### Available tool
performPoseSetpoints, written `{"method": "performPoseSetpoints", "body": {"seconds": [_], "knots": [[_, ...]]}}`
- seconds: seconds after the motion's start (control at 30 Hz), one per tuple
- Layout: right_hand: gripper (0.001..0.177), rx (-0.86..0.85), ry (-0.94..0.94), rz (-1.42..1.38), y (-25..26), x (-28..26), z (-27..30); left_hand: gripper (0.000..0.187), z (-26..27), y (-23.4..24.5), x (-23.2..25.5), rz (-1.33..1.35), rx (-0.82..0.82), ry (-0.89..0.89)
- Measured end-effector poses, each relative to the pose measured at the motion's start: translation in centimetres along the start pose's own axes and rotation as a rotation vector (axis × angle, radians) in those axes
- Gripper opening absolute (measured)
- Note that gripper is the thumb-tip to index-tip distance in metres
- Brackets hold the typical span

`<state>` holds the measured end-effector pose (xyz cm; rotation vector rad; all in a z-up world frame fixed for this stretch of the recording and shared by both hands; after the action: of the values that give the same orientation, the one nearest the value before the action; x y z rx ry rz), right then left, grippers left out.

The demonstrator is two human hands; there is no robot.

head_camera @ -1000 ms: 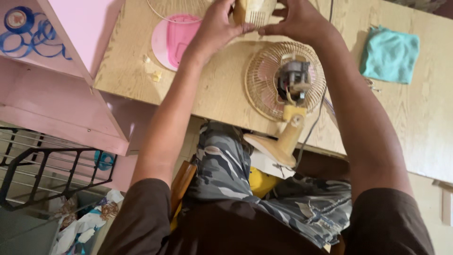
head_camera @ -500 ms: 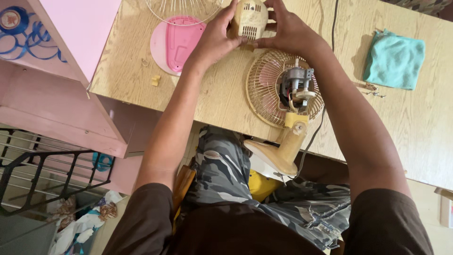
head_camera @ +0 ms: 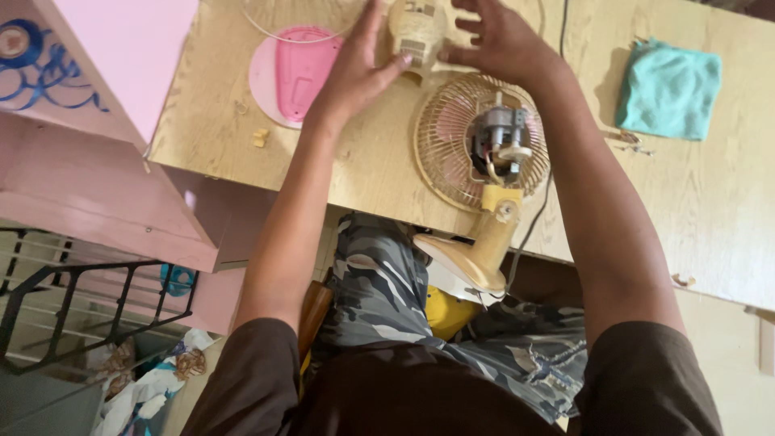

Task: The person disassembles a small electric fan by removing the rear cover and unscrewing the motor housing. They then reassemble the fan by reattaching the motor, securing the blades, and wiping the blades with a cloth.

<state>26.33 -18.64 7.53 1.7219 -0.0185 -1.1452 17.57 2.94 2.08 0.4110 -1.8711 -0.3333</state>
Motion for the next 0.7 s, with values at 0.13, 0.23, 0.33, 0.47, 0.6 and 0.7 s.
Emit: {"method": "performPoseSetpoints", "body": {"seconds": [0.13,0.23,0.33,0.47,0.6,0.7], "knots": [[0.067,0.124,0.053,-0.189,2.4,0.6,3.9,0.078,2.1,0.1,3.2,-0.044,0.176,-0.231],[0.056,0.209,-0.022,-0.194,3.8,-0.1,8.1,0.058,5.3,-2.0,6.5,0.076,0.151,-0.205],[0.048,0.311,0.006,-0.154,4.5,-2.3,13.5,0.048,8.1,-4.0,10.0,-0.014,0.079,-0.209],[0.041,0.444,-0.010,-0.120,3.6,-5.3,19.8,0.049,11.0,-5.6,13.7,-0.048,0.034,-0.210],[0.034,0.558,-0.112,0.181,2.8,-7.3,25.1,0.047,11.7,-7.2,15.3,-0.041,0.051,-0.245],[0.031,0.633,-0.213,0.251,1.9,-7.3,28.7,0.045,11.9,-8.6,15.1,0.012,0.033,-0.190]]}}
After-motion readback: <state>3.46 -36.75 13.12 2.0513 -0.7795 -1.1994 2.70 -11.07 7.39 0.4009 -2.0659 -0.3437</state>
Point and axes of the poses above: each hand's wrist, its own z-axis away from the middle knuckle, its own y-axis out of the back of the hand, x = y × z, the point moved 3 cm from there along -z, towards the middle knuckle, and after that the axes turned 4 degrees about z, right-handed, at the moved point
